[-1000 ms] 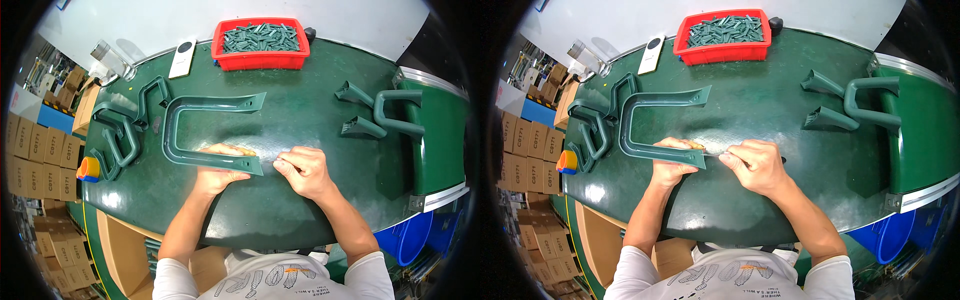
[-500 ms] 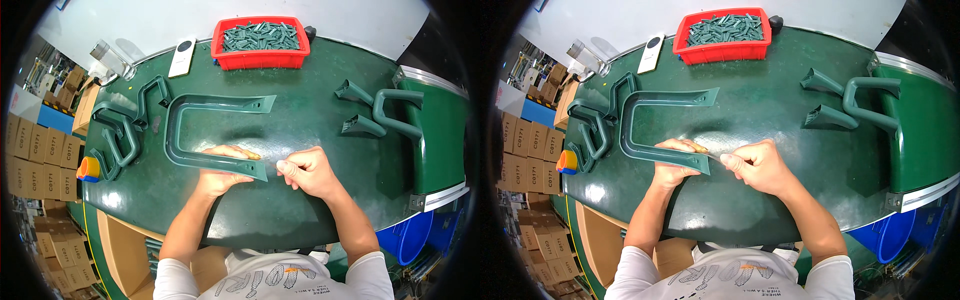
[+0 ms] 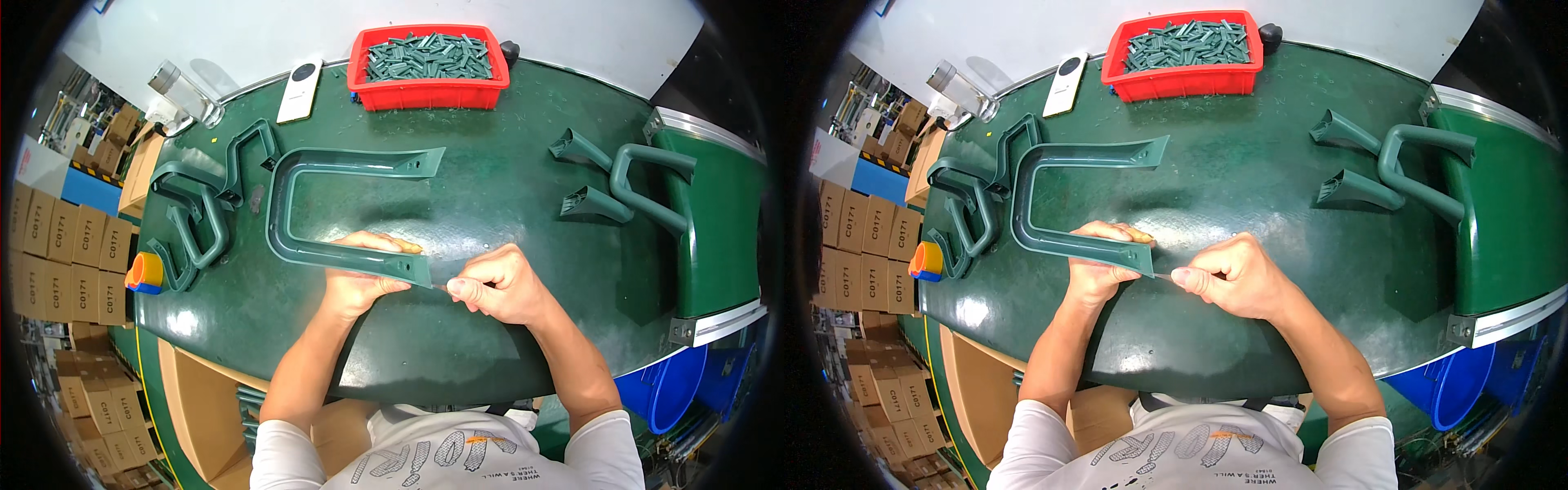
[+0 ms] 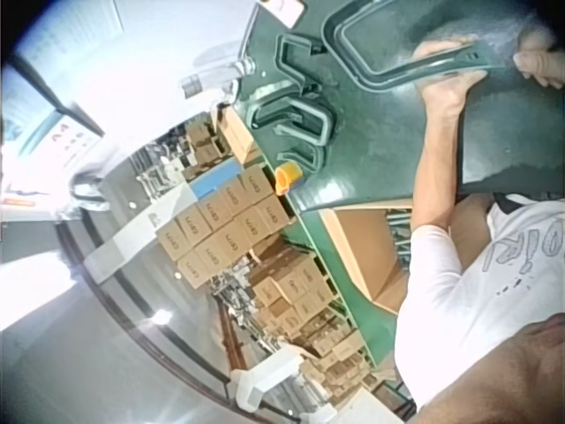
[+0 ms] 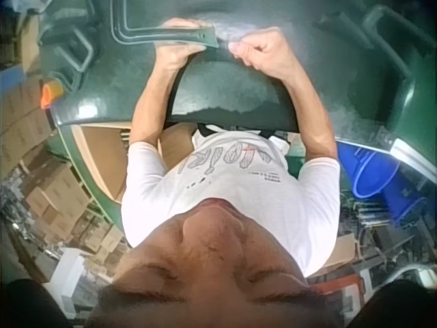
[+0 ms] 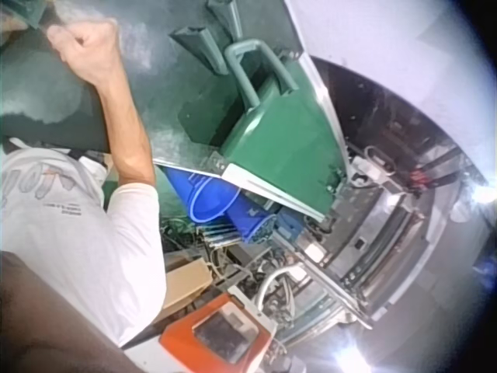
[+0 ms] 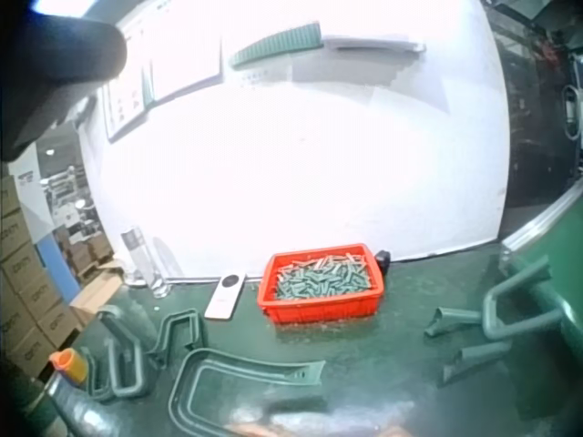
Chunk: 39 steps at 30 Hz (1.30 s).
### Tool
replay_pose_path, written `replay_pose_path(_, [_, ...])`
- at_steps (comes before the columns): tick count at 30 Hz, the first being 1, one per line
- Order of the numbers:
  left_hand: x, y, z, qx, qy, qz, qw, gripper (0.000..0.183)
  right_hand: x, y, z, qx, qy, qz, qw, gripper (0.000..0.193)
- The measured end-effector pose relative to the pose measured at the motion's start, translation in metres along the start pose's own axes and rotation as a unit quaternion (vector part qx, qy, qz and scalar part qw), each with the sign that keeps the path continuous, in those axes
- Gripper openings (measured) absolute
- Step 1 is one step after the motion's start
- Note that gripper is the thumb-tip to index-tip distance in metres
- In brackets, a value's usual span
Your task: Inserting plastic pins into holes in curved plastic components and packing them into a box.
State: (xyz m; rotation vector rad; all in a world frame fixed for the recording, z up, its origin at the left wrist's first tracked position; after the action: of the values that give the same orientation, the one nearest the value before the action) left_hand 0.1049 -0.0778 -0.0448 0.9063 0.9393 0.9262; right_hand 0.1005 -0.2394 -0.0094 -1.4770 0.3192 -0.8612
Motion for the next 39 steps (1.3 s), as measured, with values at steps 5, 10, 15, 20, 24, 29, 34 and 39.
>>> replay_pose_path(5, [0.020, -0.001, 0.001, 0.003, 0.060, -0.017, 0.998, 0.046, -0.029, -0.004, 0.001, 0.033, -0.051, -0.087, 0.994, 0.021])
replay_pose_path(10, [0.010, -0.007, -0.003, 0.038, 0.057, -0.017, 0.998, 0.044, 0.024, -0.017, -0.006, 0.074, 0.160, -0.119, 0.977, 0.016])
replay_pose_path(15, [0.006, -0.007, -0.003, 0.036, 0.049, -0.023, 0.998, 0.044, 0.031, -0.020, -0.016, 0.100, 0.261, -0.191, 0.941, 0.017])
replay_pose_path(20, [0.005, -0.008, -0.004, 0.044, 0.043, -0.023, 0.998, 0.044, 0.030, -0.024, -0.015, 0.114, 0.258, -0.217, 0.935, 0.016])
replay_pose_path(24, [0.004, -0.008, -0.004, 0.045, 0.041, -0.022, 0.998, 0.044, 0.028, -0.024, -0.014, 0.108, 0.253, -0.224, 0.935, 0.016])
replay_pose_path(29, [0.004, -0.009, -0.004, 0.051, 0.040, -0.028, 0.998, 0.043, 0.030, -0.027, -0.015, 0.112, 0.261, -0.224, 0.932, 0.015])
replay_pose_path(34, [-0.001, -0.008, -0.004, 0.039, 0.021, -0.032, 0.999, 0.045, 0.037, -0.025, -0.020, 0.074, 0.329, -0.276, 0.900, 0.013])
replay_pose_path(39, [-0.021, -0.007, -0.004, 0.021, -0.059, -0.033, 0.997, 0.045, 0.086, 0.002, -0.037, -0.014, 0.443, -0.177, 0.879, 0.016])
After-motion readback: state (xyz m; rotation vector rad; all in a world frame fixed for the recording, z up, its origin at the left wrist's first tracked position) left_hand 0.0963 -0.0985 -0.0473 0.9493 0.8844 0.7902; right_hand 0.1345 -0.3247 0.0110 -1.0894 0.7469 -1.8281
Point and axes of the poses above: each hand's wrist, its own z-axis towards the middle knuckle, its own x-axis out of the back of the hand, y = z × x, the point moved 9 cm from there along z, towards the middle knuckle, and after that the axes turned 8 degrees about -y, right-handed, at the moved point
